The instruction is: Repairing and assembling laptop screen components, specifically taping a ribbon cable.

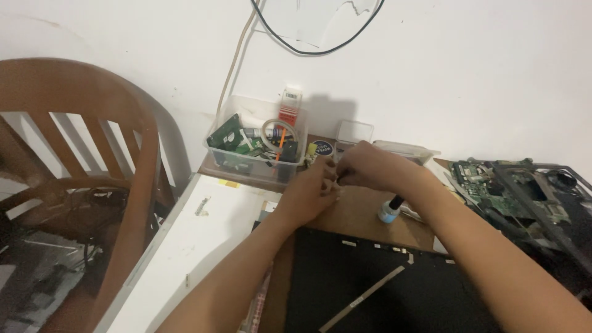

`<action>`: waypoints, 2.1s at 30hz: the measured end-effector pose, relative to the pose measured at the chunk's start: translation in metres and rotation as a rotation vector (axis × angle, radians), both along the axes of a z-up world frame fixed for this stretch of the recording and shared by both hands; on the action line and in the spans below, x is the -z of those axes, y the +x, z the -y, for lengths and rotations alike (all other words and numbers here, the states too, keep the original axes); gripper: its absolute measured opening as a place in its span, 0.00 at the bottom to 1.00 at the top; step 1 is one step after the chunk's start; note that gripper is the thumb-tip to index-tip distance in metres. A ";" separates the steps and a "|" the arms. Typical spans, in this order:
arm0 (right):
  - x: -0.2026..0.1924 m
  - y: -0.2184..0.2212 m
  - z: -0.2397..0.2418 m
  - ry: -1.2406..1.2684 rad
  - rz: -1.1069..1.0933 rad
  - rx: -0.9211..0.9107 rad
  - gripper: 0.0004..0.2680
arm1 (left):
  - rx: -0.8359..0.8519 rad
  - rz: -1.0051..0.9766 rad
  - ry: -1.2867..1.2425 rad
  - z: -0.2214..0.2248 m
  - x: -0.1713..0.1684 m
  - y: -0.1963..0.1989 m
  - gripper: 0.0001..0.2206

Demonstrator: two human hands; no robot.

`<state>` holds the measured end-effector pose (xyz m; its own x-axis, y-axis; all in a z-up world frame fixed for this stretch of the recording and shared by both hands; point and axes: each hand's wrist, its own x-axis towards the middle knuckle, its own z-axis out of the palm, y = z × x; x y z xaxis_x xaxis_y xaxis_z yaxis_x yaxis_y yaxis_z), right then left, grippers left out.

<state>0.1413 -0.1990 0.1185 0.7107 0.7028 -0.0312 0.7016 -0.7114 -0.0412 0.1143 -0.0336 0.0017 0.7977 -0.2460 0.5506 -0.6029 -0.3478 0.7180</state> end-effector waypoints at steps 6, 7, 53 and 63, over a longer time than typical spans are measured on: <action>-0.003 -0.015 -0.006 -0.203 0.051 0.317 0.24 | 0.000 -0.011 -0.040 0.001 -0.005 -0.002 0.26; -0.007 -0.022 -0.007 -0.162 0.058 0.345 0.24 | -0.007 -0.027 -0.042 0.001 -0.005 -0.002 0.27; 0.060 -0.023 0.145 -0.121 -0.080 0.348 0.11 | -0.213 0.114 0.756 -0.012 -0.012 -0.033 0.12; 0.078 0.021 0.115 0.027 0.026 0.157 0.11 | -0.296 -0.071 0.779 -0.048 -0.033 -0.027 0.07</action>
<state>0.1622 -0.3138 0.0409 0.8125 0.5830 0.0059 0.5826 -0.8115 -0.0445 0.0871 0.0148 0.0352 0.9156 -0.3104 0.2555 -0.3710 -0.8971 0.2398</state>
